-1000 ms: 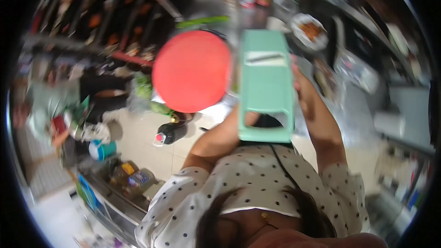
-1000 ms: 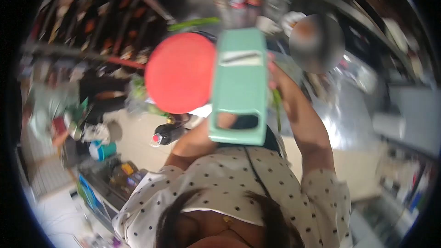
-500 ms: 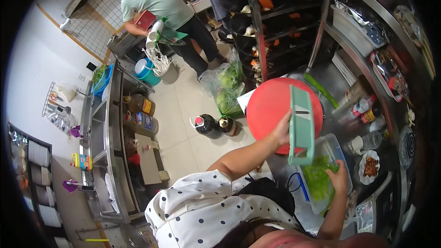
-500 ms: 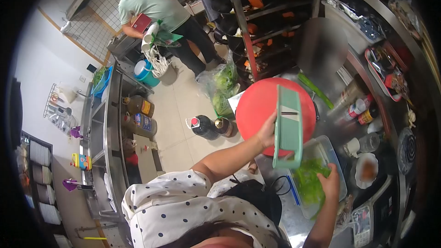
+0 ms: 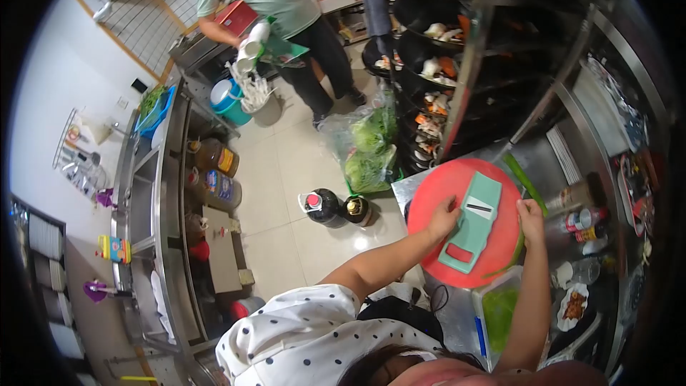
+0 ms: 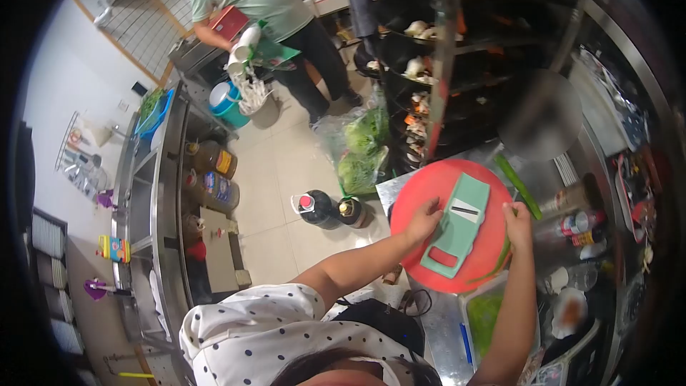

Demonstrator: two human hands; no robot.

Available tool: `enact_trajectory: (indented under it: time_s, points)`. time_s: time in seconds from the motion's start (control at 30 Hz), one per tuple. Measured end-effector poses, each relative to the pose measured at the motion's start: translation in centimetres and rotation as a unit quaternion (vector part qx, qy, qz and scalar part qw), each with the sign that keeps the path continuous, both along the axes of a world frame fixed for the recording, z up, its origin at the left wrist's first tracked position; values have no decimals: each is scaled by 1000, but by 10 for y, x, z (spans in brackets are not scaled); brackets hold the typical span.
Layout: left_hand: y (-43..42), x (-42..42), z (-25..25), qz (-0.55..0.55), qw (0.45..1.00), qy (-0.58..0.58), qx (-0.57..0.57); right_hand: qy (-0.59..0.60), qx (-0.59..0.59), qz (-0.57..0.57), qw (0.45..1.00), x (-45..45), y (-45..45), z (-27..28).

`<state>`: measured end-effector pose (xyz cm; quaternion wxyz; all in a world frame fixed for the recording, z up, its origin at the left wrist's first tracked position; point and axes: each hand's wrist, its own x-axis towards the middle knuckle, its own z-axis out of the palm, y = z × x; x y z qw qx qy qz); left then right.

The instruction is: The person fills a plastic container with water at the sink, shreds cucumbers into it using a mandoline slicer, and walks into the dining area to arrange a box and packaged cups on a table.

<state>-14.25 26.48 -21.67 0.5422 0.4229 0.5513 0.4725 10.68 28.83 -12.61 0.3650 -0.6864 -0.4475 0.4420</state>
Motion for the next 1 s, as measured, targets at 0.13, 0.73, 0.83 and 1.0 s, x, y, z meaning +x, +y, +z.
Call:
enact_trajectory:
  time_s: [0.13,0.73,0.83,1.0]
  points:
    - [-23,-95,58,-12,996,75,56,-265,68,81,958,-8,39,-47]
    - [-384,-636,0,257,892,369,-32,62,-97,403,908,-567,-69,22]
    - [-431,-728,27,298,881,362,-54,16,39,443,895,-635,-91,-10]
    - [-363,-827,112,413,883,161,-156,18,-32,433,901,-732,-87,20]
